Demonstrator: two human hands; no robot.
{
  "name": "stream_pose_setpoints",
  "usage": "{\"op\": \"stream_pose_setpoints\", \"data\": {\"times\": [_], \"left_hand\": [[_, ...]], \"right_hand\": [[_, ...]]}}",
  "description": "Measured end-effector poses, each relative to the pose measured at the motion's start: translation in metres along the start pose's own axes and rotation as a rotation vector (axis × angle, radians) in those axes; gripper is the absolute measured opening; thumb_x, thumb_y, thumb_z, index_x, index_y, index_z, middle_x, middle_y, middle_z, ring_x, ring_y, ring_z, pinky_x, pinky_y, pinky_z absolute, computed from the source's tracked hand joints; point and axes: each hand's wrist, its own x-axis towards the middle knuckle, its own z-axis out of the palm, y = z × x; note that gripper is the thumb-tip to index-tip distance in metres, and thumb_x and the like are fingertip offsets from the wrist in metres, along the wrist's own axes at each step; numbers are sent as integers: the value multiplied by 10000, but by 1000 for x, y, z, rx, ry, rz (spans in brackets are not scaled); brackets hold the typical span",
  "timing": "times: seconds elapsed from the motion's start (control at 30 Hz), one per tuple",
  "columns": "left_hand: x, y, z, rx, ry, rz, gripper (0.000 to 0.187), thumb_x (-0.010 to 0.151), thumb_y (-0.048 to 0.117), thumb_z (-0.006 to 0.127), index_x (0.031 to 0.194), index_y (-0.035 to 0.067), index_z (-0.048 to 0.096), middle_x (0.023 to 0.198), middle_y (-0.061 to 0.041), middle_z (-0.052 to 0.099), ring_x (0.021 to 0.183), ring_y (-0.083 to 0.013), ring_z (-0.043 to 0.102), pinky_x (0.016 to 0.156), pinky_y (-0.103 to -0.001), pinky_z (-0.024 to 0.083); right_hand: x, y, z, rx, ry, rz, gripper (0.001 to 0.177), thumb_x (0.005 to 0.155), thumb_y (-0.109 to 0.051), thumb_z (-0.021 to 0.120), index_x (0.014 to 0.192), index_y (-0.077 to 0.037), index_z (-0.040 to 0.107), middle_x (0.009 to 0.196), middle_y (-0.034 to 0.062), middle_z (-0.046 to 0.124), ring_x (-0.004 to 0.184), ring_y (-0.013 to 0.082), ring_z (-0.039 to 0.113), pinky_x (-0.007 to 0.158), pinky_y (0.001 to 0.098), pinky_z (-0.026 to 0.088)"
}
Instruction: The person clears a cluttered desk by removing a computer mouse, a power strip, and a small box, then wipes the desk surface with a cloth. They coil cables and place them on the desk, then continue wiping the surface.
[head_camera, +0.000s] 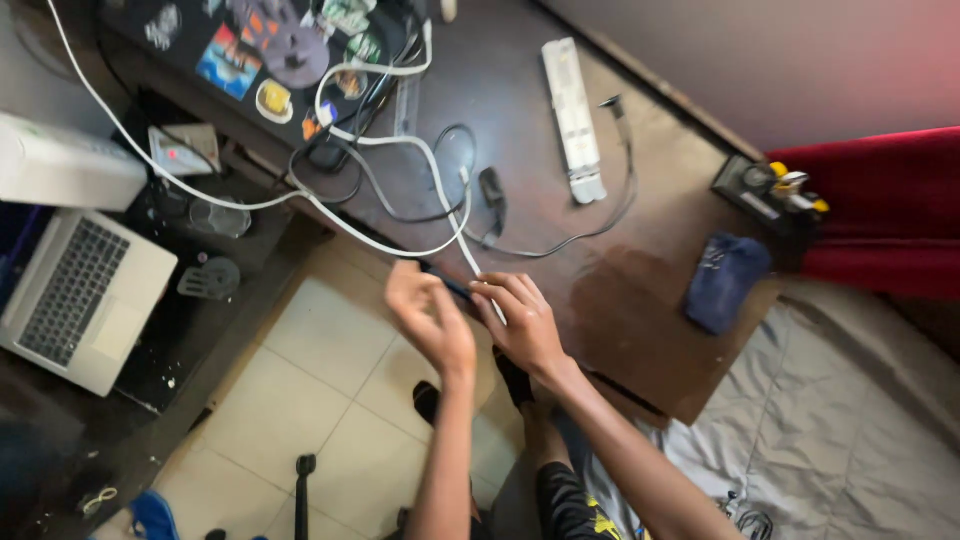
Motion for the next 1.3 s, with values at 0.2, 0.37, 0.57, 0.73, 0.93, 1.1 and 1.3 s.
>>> {"op": "stream_pose_setpoints", "data": {"times": [0.2,0.37,0.57,0.73,0.93,1.1,1.3], "left_hand": [[-50,90,55,43,-352,94,161,846,55,644,912,162,745,825,6,691,774,-193,658,743,-293,520],[-58,110,88,34,-445,138,176,833,55,665,980,133,725,886,-26,656,843,-216,655,756,-312,528],[-35,113,119,194,-609,73,154,844,139,668,993,124,706,950,-25,643,911,-242,678,757,-332,563],[-12,84,159,267,-706,63,177,848,157,656,1006,88,696,978,-68,639,951,-302,673,774,-399,568],[10,29,220,396,-725,-181,473,876,263,577,1270,1,596,1199,-189,614,1121,-381,630,941,-486,521],[18,-11,252,381,-728,-368,554,874,269,556,1342,-27,533,1230,-238,610,1194,-388,584,1028,-475,460],[24,-29,264,445,-690,-474,537,854,299,601,1332,58,562,1086,-109,648,1107,-301,627,976,-429,491]], "right_hand": [[-16,14,-81,27,106,165,179,889,-137,676,1060,-82,680,996,109,701,883,345,693,735,423,558],[-4,28,-128,-3,112,218,153,916,-117,634,1061,-94,677,966,113,705,873,360,689,730,441,554],[37,47,-154,-10,-3,292,175,906,-121,628,1076,-105,665,954,133,697,892,381,676,749,479,545],[72,83,-148,-54,-90,348,223,875,-125,637,1095,-92,653,959,169,681,916,407,660,767,527,530],[118,136,-128,-98,-205,560,384,965,-234,515,1326,-115,570,1187,166,638,1054,405,639,881,535,522],[137,185,-100,-175,-252,610,371,979,-247,510,1315,-108,586,1142,185,628,1057,441,626,895,548,521],[146,202,-89,-196,-242,791,286,930,-303,568,1166,-183,676,1097,112,647,1043,401,637,894,548,527]]}}
